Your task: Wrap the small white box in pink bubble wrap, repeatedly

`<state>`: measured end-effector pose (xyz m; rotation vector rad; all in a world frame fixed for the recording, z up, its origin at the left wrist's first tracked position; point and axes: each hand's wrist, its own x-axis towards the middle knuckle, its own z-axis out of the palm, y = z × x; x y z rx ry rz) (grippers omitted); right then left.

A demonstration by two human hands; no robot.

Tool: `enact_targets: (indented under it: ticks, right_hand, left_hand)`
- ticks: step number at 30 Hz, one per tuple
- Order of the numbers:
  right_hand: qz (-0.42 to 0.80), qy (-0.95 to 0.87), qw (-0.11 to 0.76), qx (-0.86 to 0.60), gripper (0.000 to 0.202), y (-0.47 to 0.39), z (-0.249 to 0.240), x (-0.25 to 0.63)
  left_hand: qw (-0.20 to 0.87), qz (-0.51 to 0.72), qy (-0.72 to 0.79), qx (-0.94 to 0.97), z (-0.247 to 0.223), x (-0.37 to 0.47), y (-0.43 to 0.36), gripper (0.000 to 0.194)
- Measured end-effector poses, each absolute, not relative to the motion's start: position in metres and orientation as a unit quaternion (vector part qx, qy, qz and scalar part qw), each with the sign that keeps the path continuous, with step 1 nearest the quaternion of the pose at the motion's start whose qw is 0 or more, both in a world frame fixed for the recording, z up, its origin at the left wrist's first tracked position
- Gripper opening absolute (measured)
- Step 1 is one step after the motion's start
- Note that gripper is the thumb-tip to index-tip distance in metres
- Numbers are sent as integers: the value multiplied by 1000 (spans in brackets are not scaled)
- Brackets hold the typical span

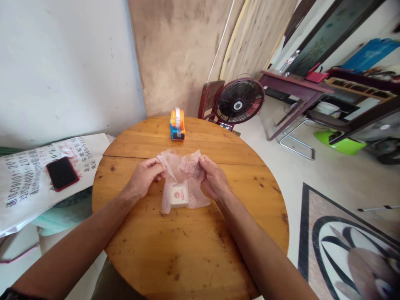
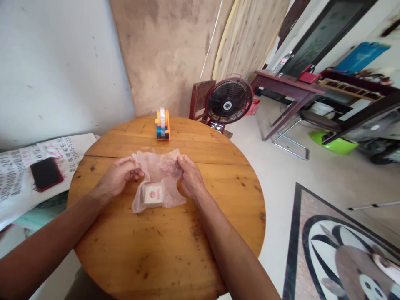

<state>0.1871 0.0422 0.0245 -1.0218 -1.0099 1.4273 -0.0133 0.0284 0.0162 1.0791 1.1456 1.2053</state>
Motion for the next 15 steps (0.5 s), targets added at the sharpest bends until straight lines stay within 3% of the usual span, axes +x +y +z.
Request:
enact_targets:
  ticks: [4, 12, 15]
  right_hand:
    - [528, -416, 559, -485, 32, 55, 12, 200]
    - [405, -488, 537, -555, 28, 70, -3, 219]
    - [345, -533, 508, -581, 23, 72, -3, 224]
  left_hand:
    - [576, 554, 484, 356, 18, -22, 36, 19]
    - [476, 595, 540, 358, 8, -31, 50, 14]
    - [371, 653, 534, 389, 9, -31, 47, 11]
